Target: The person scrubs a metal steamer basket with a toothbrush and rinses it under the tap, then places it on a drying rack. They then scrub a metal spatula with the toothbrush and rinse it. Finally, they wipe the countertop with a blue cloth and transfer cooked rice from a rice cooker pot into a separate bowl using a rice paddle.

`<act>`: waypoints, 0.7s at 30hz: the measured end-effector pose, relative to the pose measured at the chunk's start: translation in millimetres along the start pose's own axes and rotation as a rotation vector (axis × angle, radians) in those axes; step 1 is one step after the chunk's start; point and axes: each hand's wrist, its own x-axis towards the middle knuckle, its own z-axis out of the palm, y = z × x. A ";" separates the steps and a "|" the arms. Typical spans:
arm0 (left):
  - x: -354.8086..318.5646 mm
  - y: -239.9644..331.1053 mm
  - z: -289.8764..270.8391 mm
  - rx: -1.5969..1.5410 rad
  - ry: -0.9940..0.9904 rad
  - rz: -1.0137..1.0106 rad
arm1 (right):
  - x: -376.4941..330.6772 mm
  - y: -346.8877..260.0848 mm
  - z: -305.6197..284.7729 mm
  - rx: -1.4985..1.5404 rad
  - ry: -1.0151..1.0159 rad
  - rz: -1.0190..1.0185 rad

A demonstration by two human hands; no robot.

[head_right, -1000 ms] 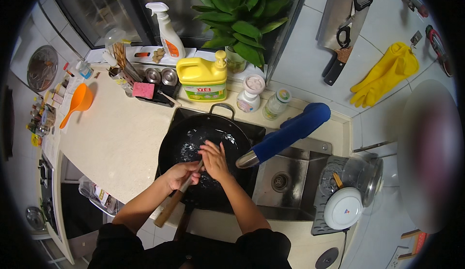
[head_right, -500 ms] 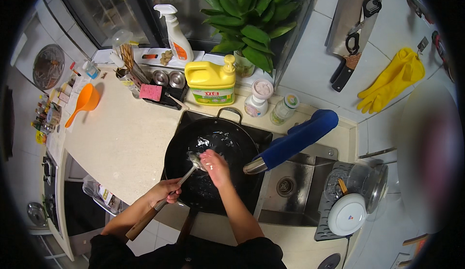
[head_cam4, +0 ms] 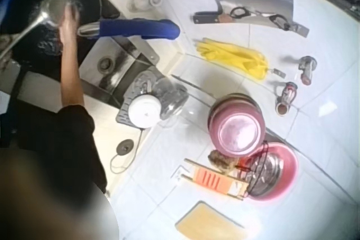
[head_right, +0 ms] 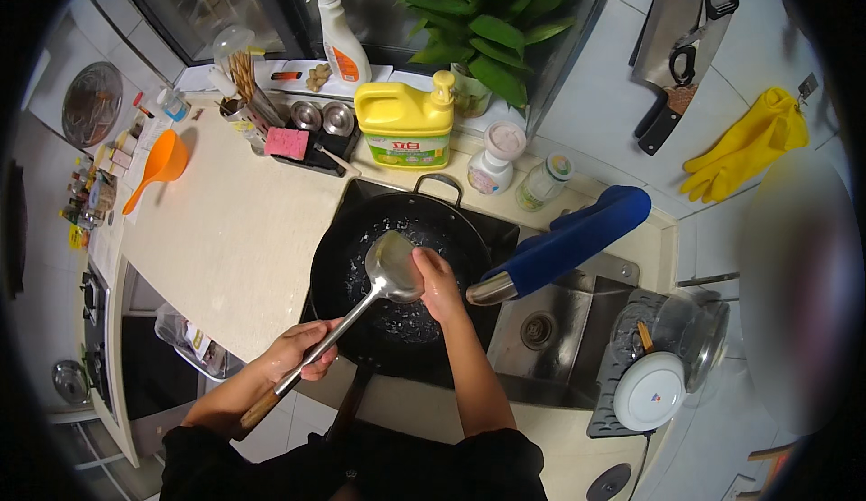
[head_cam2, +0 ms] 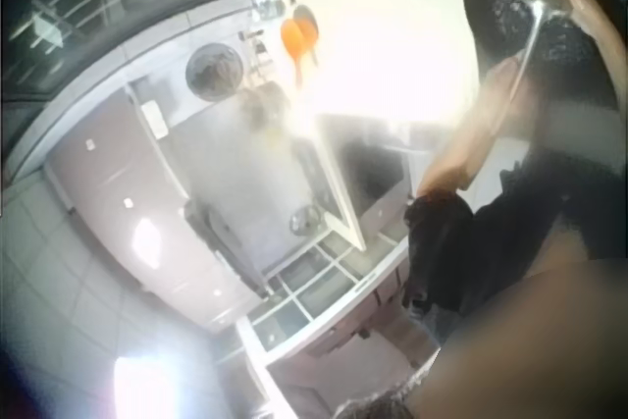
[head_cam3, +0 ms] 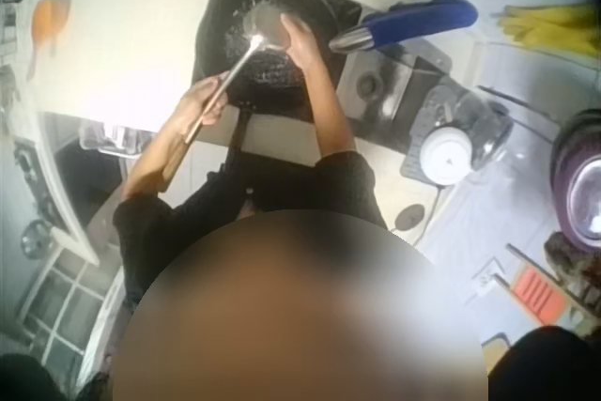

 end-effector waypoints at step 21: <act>46.5 -15.5 -7.9 0.119 -0.028 0.213 | 49.8 105.5 -91.0 -0.199 0.530 -0.071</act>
